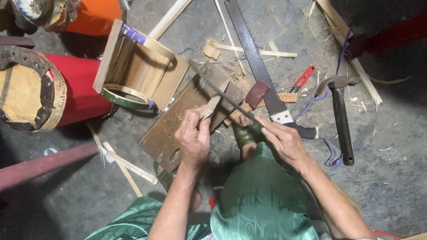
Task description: The person uses a curved knife to shave and shape a small rectangular wooden piece, repeatedly turning it over and scraping its edges. They pause to inspect the piece and continue refining its surface with the knife.
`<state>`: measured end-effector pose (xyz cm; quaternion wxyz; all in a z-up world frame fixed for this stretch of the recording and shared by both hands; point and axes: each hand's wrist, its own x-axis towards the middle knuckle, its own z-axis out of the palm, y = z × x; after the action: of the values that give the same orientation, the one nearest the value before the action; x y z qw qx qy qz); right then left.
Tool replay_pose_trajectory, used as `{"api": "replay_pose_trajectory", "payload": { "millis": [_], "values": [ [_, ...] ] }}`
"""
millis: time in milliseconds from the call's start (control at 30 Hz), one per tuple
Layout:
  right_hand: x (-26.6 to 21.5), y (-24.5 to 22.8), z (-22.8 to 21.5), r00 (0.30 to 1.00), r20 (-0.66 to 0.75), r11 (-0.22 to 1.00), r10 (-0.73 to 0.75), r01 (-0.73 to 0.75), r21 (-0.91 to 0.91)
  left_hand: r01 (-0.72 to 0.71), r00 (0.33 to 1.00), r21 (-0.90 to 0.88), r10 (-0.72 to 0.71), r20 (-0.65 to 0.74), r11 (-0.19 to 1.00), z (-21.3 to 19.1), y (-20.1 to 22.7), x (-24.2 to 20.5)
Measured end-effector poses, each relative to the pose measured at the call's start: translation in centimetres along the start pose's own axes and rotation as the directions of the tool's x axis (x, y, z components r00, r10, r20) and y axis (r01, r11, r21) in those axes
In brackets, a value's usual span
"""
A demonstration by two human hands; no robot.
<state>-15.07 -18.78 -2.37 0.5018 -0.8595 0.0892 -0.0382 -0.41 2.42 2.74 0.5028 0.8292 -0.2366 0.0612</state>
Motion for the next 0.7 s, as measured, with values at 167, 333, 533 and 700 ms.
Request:
{"api": "replay_pose_trajectory", "payload": {
  "millis": [167,333,533,700],
  "values": [
    [-1.5,0.6,1.2,1.0,0.012,0.999,0.026,-0.026,0.039,0.014,1.0,0.008,-0.014,0.002,1.0,-0.3,1.5,1.3],
    [-1.2,3.1,1.3,0.998,0.027,0.998,0.064,-0.063,-0.017,0.009,1.0,-0.019,-0.009,-0.014,1.0,-0.2,0.7,0.9],
    [-2.3,3.2,1.7,1.0,0.025,1.0,0.014,-0.014,-0.008,0.011,1.0,-0.011,-0.011,-0.007,1.0,-0.3,0.9,1.0],
    [-0.4,1.6,0.6,0.997,0.03,0.998,0.069,-0.069,0.004,-0.013,1.0,-0.028,0.013,0.001,1.0,-0.2,0.4,0.7]
  ]
}}
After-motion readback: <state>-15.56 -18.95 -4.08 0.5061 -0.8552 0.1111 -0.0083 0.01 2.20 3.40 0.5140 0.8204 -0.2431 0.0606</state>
